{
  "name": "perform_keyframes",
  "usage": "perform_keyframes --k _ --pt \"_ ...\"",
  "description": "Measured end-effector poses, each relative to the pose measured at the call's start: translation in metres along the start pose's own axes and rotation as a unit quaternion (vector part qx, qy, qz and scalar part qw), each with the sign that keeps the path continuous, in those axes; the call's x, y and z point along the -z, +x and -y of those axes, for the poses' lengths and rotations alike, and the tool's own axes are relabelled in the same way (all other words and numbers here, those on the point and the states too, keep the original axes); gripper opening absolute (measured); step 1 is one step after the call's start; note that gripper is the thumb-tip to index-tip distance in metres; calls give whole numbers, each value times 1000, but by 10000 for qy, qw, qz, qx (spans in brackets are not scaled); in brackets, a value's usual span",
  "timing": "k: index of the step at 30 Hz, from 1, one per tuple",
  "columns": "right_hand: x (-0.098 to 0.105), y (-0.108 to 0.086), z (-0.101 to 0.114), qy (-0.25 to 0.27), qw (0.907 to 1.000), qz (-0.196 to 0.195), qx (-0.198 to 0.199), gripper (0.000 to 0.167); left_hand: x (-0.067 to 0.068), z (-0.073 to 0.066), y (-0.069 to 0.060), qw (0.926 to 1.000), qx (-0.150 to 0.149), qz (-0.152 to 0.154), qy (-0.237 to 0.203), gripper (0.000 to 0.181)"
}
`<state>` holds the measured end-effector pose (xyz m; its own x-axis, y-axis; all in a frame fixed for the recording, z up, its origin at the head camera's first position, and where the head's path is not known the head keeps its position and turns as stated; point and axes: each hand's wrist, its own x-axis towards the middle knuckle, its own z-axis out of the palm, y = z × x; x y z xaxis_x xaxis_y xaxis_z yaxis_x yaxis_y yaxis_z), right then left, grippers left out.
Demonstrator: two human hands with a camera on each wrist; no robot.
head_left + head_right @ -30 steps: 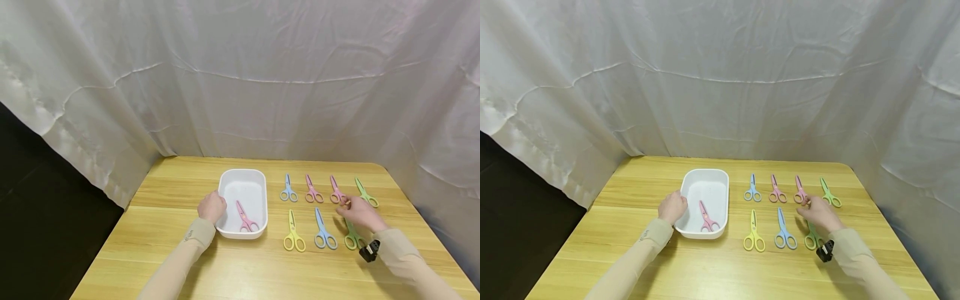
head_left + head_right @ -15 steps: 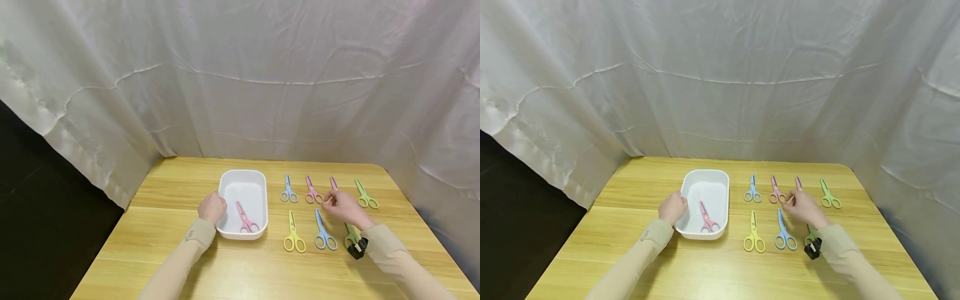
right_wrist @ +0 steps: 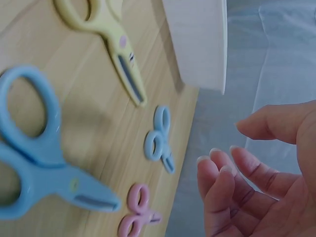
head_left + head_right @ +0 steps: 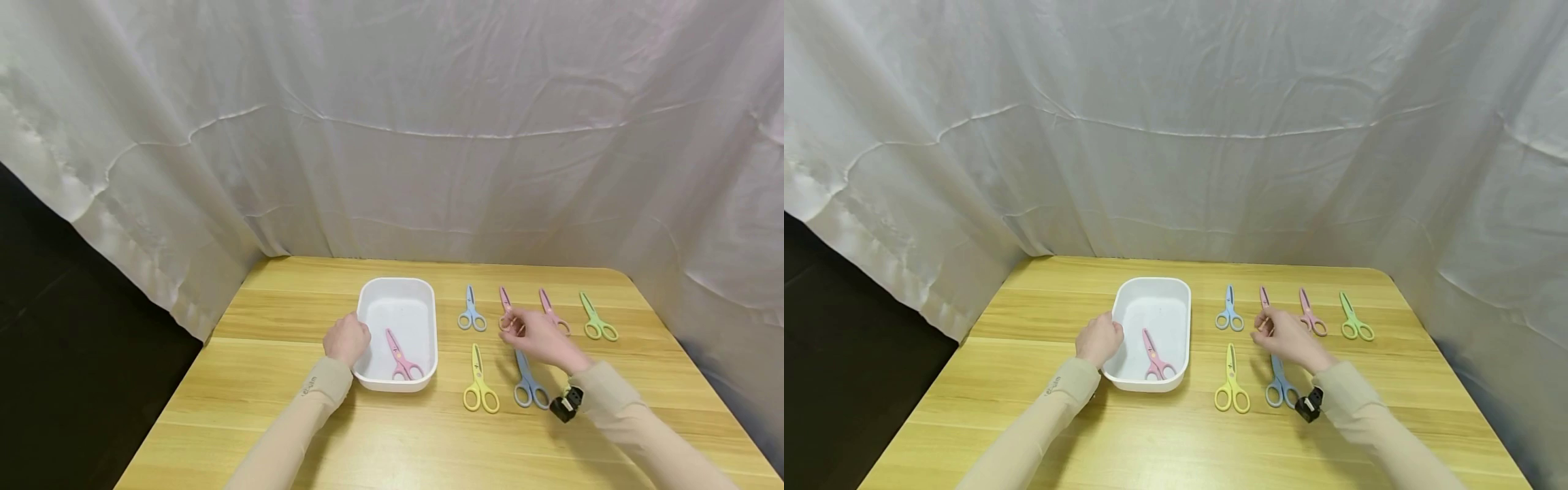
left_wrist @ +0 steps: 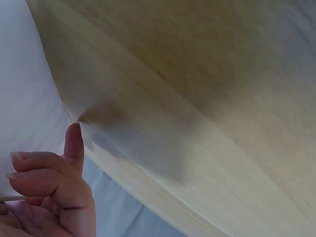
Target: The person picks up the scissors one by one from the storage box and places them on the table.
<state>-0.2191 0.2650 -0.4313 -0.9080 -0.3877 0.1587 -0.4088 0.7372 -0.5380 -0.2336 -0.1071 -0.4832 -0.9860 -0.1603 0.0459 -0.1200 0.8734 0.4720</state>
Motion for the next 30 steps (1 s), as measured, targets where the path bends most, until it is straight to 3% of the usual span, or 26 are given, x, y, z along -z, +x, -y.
perform_keyframes --k 10,17,30 --pt "-13 10 27 -44 9992 208 352 8 0 -1 0 10000 19 78 -42 32" --pt "-30 18 46 421 9957 508 647 10 0 -1 0 10000 7 40 -27 32" --pt "-55 29 80 505 9905 701 1070 9 1 -1 -2 9999 21 83 -54 32"
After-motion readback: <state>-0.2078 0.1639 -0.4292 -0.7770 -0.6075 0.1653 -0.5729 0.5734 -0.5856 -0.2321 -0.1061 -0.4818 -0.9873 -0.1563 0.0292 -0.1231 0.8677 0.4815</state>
